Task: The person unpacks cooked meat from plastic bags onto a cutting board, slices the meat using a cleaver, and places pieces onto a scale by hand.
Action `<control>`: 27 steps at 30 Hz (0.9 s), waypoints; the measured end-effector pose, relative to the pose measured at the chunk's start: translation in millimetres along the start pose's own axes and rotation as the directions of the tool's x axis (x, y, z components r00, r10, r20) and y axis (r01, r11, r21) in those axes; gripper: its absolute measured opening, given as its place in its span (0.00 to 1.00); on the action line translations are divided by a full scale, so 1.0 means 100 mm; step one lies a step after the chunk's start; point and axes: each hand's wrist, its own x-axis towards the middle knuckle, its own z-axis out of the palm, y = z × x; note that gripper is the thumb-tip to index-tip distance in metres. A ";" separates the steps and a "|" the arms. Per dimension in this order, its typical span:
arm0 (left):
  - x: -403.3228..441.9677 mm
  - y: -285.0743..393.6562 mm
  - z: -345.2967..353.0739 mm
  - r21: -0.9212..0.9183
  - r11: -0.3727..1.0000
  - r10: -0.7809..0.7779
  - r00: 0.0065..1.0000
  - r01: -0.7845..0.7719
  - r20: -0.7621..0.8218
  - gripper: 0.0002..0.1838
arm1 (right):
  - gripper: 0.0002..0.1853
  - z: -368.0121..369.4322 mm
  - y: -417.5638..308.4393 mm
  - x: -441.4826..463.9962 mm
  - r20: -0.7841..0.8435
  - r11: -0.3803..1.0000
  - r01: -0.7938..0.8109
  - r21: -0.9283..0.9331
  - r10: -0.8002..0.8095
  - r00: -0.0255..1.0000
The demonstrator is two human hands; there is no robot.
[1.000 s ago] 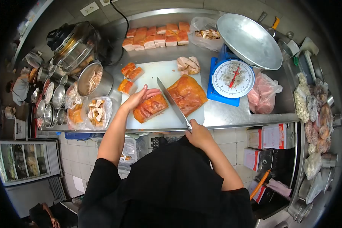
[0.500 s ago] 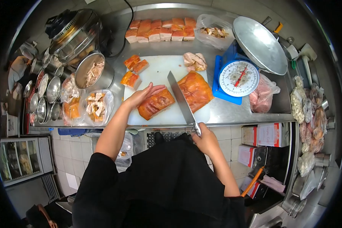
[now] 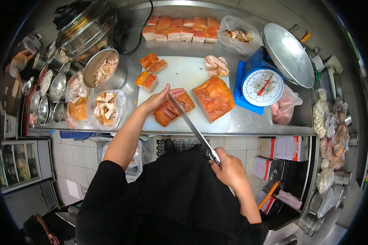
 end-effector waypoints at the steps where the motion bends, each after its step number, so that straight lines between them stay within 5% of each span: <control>1: 0.01 -0.02 0.00 -0.042 0.999 0.006 1.000 -0.007 -0.007 0.44 | 0.16 0.01 -0.01 0.01 0.001 1.000 0.001 -0.001 -0.001 1.000; 14: 0.03 -0.12 -0.03 -0.105 0.994 0.034 0.999 -0.033 0.008 0.46 | 0.16 0.04 -0.07 0.04 0.051 0.999 -0.008 -0.040 0.010 0.999; 17: 0.00 -0.12 -0.02 -0.067 0.997 0.041 0.999 -0.043 -0.032 0.45 | 0.16 0.04 -0.08 0.04 0.058 0.998 -0.009 -0.057 0.012 0.998; 18: -0.05 -0.12 0.00 -0.002 0.997 0.075 0.979 -0.077 -0.189 0.39 | 0.16 0.04 -0.08 0.05 0.060 0.998 -0.009 -0.069 0.013 0.998; 20: -0.16 -0.19 0.05 0.070 0.993 0.116 0.934 -0.098 -0.338 0.33 | 0.16 0.04 -0.07 0.06 0.065 0.997 -0.010 -0.075 0.015 0.998; 22: -0.31 -0.38 0.15 0.403 0.914 0.309 0.711 -0.038 -0.632 0.15 | 0.17 0.05 -0.08 0.07 0.070 0.997 -0.017 -0.076 0.023 0.997; 23: -0.34 -0.50 0.22 0.402 0.915 0.305 0.713 -0.036 -0.632 0.15 | 0.17 0.03 -0.09 0.07 0.072 0.996 -0.012 -0.089 0.018 0.997; 26: -0.32 -0.65 0.50 0.739 0.661 0.700 0.464 -0.131 -0.544 0.08 | 0.17 0.00 -0.10 0.07 0.071 0.994 0.009 -0.112 -0.001 0.997; 27: -0.28 -0.65 0.50 0.738 0.662 0.701 0.460 -0.134 -0.545 0.08 | 0.17 -0.01 -0.11 0.08 0.062 0.993 0.023 -0.119 -0.015 0.998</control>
